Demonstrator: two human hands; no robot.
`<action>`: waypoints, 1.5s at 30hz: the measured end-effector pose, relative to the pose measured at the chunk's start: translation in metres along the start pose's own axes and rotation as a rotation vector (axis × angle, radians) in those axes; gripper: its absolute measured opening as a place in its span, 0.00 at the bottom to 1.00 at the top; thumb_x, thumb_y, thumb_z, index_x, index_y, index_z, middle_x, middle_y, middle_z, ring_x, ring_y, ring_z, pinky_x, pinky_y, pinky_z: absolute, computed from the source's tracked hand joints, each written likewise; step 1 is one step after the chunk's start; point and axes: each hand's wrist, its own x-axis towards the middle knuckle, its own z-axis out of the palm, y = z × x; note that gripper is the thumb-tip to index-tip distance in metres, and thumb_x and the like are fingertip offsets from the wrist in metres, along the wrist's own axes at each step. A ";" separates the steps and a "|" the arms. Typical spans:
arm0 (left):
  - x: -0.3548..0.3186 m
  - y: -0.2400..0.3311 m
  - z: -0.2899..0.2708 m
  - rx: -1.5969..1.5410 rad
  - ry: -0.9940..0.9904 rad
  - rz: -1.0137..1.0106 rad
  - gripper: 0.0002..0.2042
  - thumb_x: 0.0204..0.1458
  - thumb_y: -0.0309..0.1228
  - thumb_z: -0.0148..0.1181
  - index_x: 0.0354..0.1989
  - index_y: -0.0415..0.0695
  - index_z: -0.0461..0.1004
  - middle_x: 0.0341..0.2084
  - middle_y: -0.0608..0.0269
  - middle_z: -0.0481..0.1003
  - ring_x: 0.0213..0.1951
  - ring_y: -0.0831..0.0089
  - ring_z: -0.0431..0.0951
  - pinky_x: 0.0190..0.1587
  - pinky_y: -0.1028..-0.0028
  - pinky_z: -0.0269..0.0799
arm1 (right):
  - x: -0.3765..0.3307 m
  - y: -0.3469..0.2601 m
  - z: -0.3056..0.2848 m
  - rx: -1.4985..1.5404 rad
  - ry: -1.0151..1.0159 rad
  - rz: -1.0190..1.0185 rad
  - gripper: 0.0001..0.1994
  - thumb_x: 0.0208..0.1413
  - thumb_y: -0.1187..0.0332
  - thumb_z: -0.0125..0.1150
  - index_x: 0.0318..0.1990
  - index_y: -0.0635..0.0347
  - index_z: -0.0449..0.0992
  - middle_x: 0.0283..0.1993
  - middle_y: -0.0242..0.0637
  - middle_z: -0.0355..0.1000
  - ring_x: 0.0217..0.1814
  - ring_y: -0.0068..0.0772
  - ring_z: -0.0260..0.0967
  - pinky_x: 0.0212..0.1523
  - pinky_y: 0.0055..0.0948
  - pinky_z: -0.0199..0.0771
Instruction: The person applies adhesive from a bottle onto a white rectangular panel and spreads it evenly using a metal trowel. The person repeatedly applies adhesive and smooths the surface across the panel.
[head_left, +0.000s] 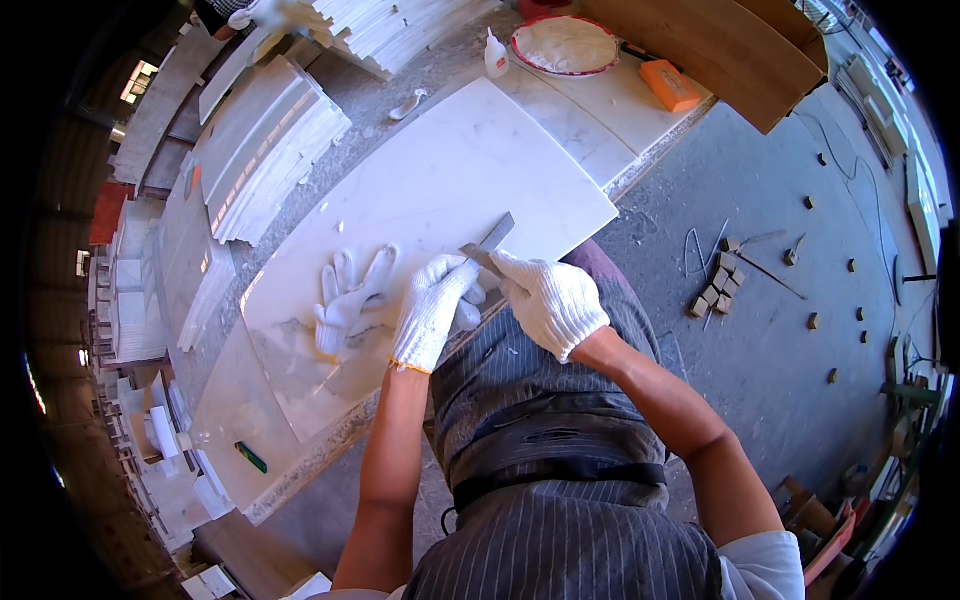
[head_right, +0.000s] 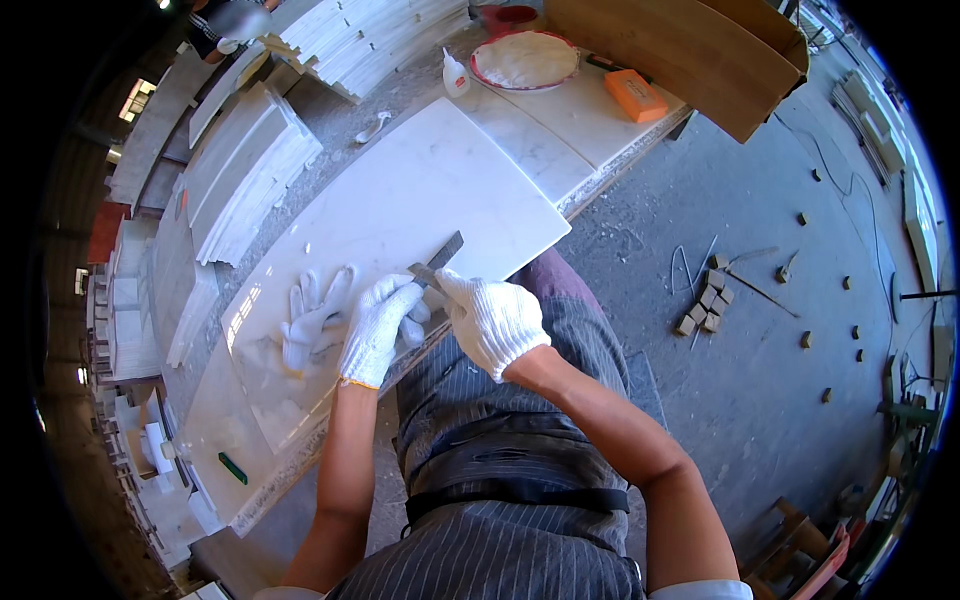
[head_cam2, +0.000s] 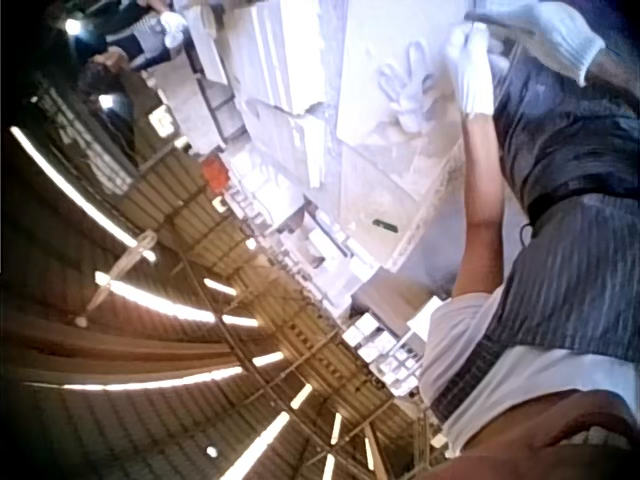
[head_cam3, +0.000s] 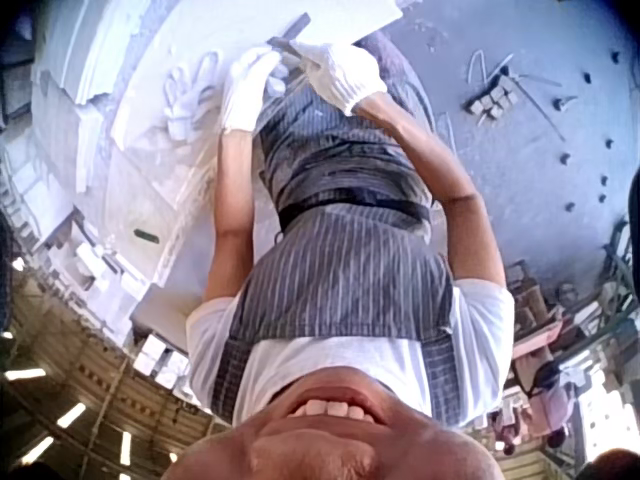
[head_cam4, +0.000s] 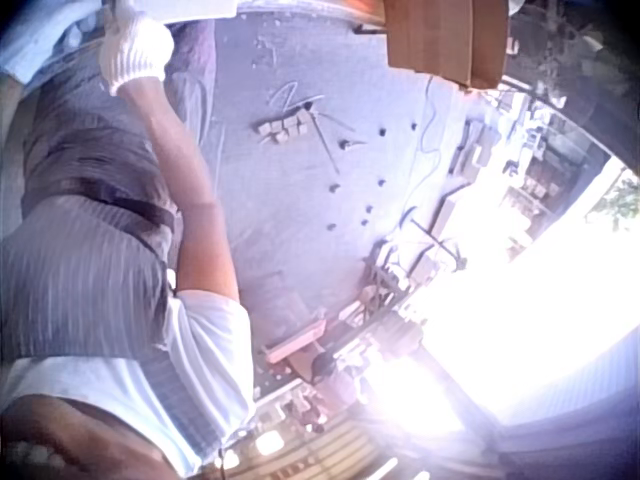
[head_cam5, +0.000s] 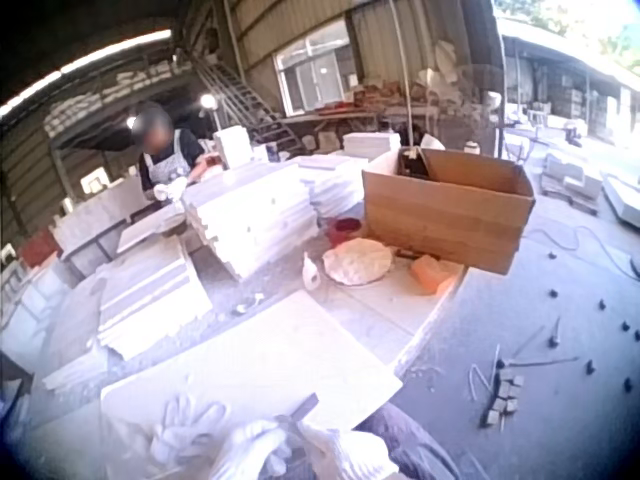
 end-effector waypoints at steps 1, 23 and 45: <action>0.000 0.003 -0.002 -0.011 -0.008 0.005 0.11 0.62 0.35 0.60 0.41 0.38 0.77 0.22 0.62 0.77 0.17 0.80 0.74 0.21 0.78 0.70 | 0.006 0.000 -0.005 0.019 -0.013 0.045 0.17 0.63 0.68 0.51 0.57 0.50 0.79 0.32 0.47 0.80 0.28 0.49 0.79 0.28 0.40 0.79; -0.005 -0.040 0.003 1.076 0.564 1.049 0.12 0.51 0.33 0.68 0.44 0.51 0.82 0.27 0.63 0.77 0.26 0.59 0.79 0.28 0.63 0.75 | 0.005 -0.005 -0.042 0.211 -0.096 0.044 0.18 0.59 0.71 0.61 0.56 0.57 0.79 0.40 0.53 0.81 0.38 0.47 0.81 0.43 0.36 0.79; 0.004 -0.049 0.003 0.293 0.695 0.800 0.12 0.56 0.25 0.66 0.49 0.40 0.80 0.29 0.62 0.80 0.26 0.72 0.77 0.31 0.71 0.75 | -0.011 -0.021 -0.042 1.058 -0.021 0.682 0.22 0.67 0.72 0.53 0.68 0.54 0.69 0.30 0.25 0.66 0.25 0.14 0.58 0.25 0.18 0.65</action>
